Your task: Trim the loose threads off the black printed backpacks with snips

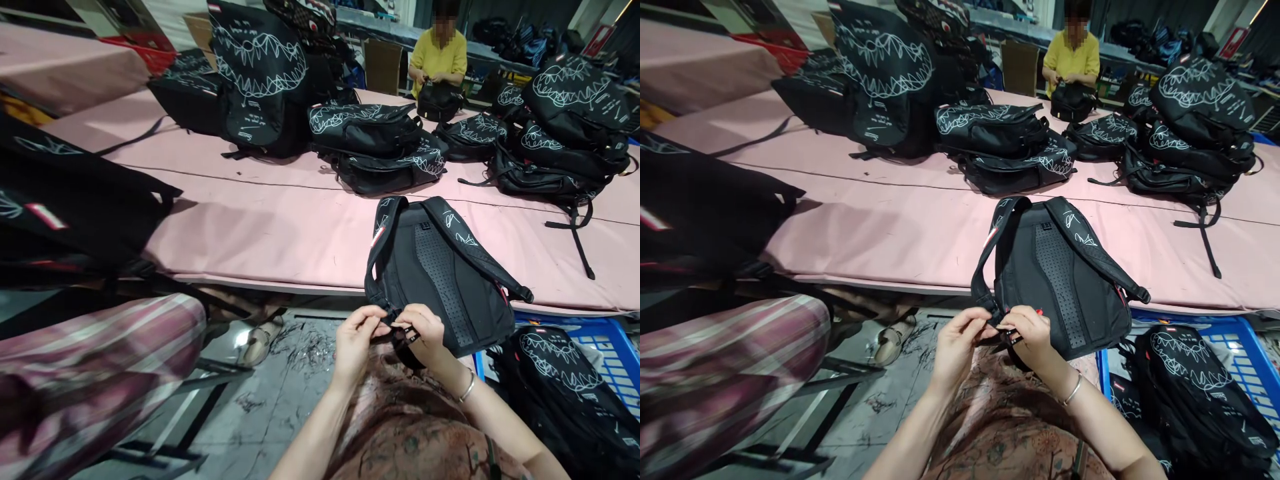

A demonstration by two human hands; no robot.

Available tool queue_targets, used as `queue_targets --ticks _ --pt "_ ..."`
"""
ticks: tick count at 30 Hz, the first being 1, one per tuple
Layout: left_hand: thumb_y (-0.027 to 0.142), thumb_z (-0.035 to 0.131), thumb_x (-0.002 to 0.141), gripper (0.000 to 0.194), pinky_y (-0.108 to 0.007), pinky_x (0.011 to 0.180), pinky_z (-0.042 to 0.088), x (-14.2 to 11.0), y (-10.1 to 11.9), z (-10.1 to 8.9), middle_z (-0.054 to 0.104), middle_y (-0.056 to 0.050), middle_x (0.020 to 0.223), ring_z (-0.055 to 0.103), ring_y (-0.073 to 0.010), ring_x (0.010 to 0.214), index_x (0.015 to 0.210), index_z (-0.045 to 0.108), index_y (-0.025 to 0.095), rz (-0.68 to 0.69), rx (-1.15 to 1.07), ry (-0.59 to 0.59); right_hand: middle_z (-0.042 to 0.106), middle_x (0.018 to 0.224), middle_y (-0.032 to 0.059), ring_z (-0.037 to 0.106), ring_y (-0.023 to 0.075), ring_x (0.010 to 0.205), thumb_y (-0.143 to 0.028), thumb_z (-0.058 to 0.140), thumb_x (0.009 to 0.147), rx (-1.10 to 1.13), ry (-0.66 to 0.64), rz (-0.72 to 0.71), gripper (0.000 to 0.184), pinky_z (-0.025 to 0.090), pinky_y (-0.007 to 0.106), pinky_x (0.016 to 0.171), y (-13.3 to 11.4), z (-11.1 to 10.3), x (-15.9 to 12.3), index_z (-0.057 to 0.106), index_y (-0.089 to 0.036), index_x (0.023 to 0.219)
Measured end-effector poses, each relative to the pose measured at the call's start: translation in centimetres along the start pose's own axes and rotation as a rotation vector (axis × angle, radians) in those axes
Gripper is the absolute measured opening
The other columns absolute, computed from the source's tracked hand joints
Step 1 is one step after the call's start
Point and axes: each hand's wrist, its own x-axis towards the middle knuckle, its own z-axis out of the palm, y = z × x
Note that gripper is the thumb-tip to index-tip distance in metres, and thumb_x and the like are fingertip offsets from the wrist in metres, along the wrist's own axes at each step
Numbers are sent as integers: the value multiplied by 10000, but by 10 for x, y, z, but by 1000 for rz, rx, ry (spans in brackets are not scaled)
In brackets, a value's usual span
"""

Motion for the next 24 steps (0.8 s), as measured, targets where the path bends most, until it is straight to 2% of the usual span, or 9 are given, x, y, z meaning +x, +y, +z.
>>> queue_targets --ticks 4,7,9,12,15,17,19,24 --pt "279 698 664 235 -206 618 503 5 5 0 639 -60 859 579 -123 640 860 703 150 -15 146 -136 602 734 46 577 143 709 -160 459 850 -28 125 17 188 474 245 636 5 6 0 616 -184 750" --pt "250 715 646 262 -193 648 482 4 5 1 621 -58 919 571 -127 698 899 707 182 82 305 -194 588 715 44 570 148 697 -174 450 857 -32 156 26 189 474 256 624 6 6 1 599 -185 741" --pt "249 728 635 251 -198 674 478 3 2 2 620 -59 902 575 -144 740 877 710 185 162 347 -161 583 703 41 565 149 686 -181 446 861 -30 182 29 196 474 260 618 6 6 0 592 -188 731" --pt "257 737 631 218 -214 686 483 1 -6 5 636 -60 845 589 -165 753 828 695 173 209 341 -87 579 706 43 561 149 688 -178 444 860 -14 222 31 194 466 260 612 6 7 0 589 -183 732" --pt "255 721 652 168 -202 563 466 1 -13 7 611 -25 725 559 -126 600 777 653 166 288 354 -28 576 718 38 556 145 703 -160 466 852 25 217 28 160 458 251 620 5 7 1 587 -180 749" --pt "233 694 674 107 -188 501 437 2 -16 7 577 0 669 520 -101 535 731 633 166 396 398 8 571 714 31 551 142 704 -157 489 845 58 196 49 138 457 249 631 4 7 3 580 -181 745" --pt "207 674 686 58 -191 506 441 4 -17 7 576 1 680 531 -104 559 696 633 168 503 451 39 569 713 28 546 142 699 -170 516 834 88 179 101 113 456 251 632 2 7 4 577 -181 740" --pt "148 639 740 32 -263 687 496 7 -12 6 641 -26 788 604 -143 735 728 655 173 838 639 80 607 749 35 567 140 704 -190 509 831 155 121 215 108 456 242 631 -3 3 6 609 -178 790"
